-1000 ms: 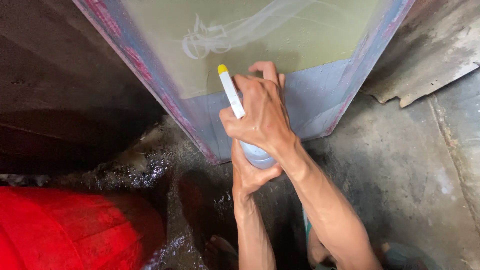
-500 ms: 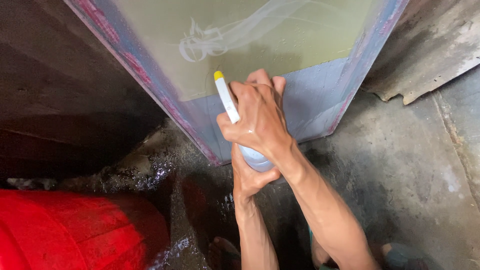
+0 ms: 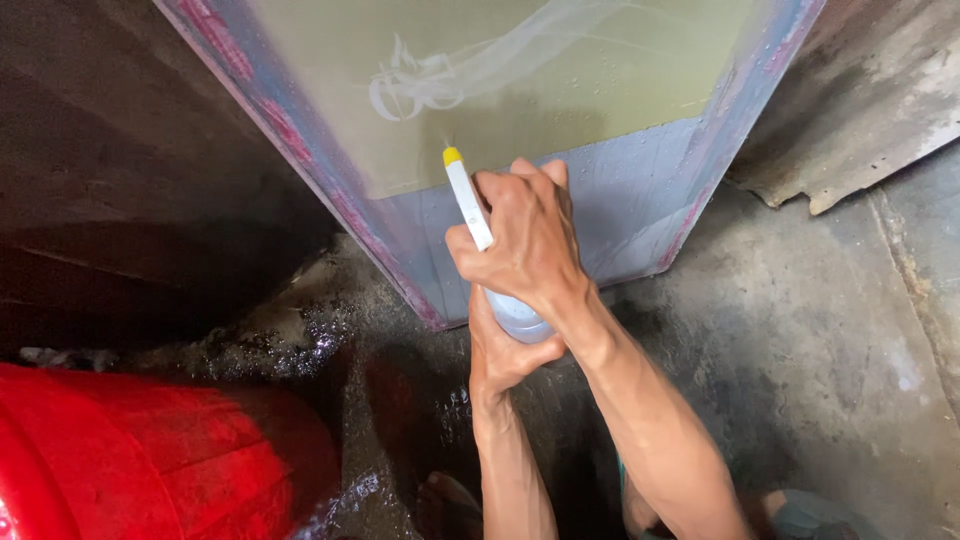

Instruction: The person is using a spray bottle to apply a liquid solution to a screen printing frame, likely for cleaning or preparation.

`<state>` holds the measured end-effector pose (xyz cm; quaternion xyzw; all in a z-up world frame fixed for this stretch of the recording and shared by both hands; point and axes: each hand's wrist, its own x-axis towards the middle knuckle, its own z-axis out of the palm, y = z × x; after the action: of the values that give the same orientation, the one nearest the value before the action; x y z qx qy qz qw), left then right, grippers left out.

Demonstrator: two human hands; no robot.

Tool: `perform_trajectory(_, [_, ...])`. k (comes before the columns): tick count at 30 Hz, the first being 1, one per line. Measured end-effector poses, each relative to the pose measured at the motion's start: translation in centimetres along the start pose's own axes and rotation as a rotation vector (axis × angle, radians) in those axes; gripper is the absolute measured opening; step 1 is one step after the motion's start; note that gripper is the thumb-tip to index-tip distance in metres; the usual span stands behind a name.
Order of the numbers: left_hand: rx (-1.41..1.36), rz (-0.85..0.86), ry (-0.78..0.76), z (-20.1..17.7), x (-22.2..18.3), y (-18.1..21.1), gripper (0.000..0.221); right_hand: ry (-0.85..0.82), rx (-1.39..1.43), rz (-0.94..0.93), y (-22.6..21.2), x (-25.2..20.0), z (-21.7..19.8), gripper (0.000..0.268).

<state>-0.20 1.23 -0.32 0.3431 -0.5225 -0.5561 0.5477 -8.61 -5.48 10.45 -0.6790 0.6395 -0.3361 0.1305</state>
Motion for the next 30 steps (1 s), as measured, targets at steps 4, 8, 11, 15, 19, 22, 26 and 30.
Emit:
perform_trajectory(4, [-0.006, -0.018, -0.008, -0.4, -0.6, -2.0, 0.089, -0.007, -0.017, -0.025, -0.6, -0.1, -0.8, 0.017])
perform_trajectory(8, [-0.004, -0.004, -0.004, -0.2, -0.1, 0.1, 0.088, 0.001, -0.009, -0.025, -0.2, -0.4, -0.2, 0.014])
perform_trajectory(11, [-0.013, -0.013, 0.003, -0.2, -0.5, -0.4, 0.087, -0.018, -0.016, -0.031, -1.1, -0.4, -1.3, 0.014])
perform_trajectory(15, [-0.01, -0.005, 0.018, -0.7, -0.5, -1.3, 0.086, -0.007, 0.024, -0.06, -0.5, -0.1, -0.2, 0.016])
perform_trajectory(19, [0.0, -0.007, 0.02, -0.9, -0.8, -1.5, 0.086, -0.012, 0.0, -0.055, -1.2, -0.5, -0.3, 0.012])
perform_trajectory(22, [0.014, -0.004, 0.033, -1.2, -0.8, -2.5, 0.088, 0.008, 0.001, -0.106, -0.9, -0.2, 0.0, 0.015])
perform_trajectory(26, [0.08, 0.047, -0.012, -2.1, 0.3, -0.8, 0.091, 0.071, -0.023, -0.103, -1.1, -0.5, 0.0, 0.013])
perform_trajectory(30, [0.06, 0.063, 0.005, -1.8, 0.2, -0.7, 0.084, 0.02, -0.068, -0.107, -2.2, 0.4, -0.7, 0.019])
